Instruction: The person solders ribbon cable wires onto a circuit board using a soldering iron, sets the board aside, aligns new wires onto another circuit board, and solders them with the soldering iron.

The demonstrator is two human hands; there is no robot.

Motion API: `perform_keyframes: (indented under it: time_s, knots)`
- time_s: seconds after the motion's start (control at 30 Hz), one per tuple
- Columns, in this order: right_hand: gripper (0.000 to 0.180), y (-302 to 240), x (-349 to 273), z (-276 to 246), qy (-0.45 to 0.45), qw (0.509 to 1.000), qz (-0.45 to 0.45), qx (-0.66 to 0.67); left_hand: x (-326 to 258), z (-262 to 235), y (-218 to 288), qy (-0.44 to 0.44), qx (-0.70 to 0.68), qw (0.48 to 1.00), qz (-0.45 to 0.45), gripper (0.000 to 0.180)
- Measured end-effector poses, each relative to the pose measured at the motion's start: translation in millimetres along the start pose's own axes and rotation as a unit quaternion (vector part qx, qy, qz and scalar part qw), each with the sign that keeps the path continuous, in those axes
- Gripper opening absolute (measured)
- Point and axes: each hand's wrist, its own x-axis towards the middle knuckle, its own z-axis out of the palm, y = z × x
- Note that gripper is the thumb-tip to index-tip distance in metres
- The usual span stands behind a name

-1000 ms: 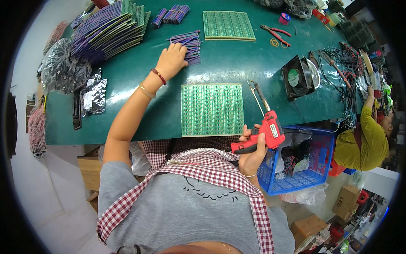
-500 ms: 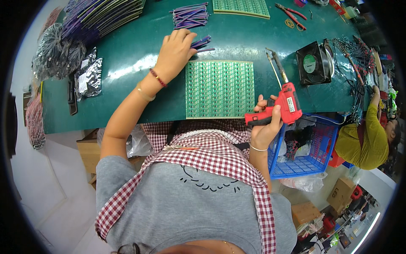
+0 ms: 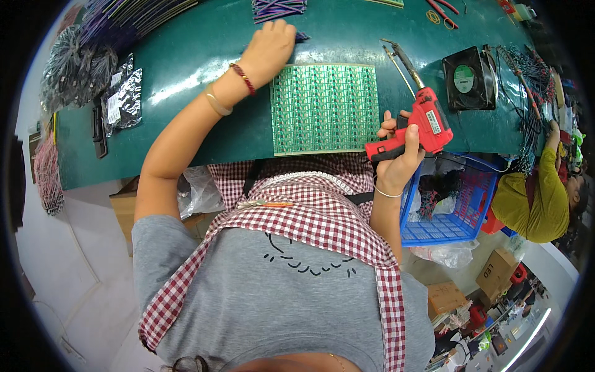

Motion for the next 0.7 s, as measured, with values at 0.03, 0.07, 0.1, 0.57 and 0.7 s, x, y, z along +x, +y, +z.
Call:
perform_keyframes:
  time_s: [0.03,0.07,0.1,0.57,0.7]
  knots:
    - [0.037,0,-2,1,0.011,1.000,-0.005,-0.009,-6,-3,-10,0.003,0.017,1.000,0.002,0.014]
    - [0.037,0,-3,0,0.012,1.000,-0.003,-0.010,-14,-6,-21,0.007,0.033,0.999,0.004,0.015]
    - [0.037,1,-5,0,0.013,1.000,-0.005,-0.005,-28,-11,-30,0.004,0.032,0.999,0.003,0.015]
    - [0.035,2,8,-2,-0.017,1.000,-0.001,-0.010,-136,-65,85,-0.079,-0.096,0.990,-0.072,0.072]
    - [0.035,-3,18,-1,-0.020,0.999,0.021,0.012,-126,-55,85,-0.086,-0.080,0.987,-0.107,0.073]
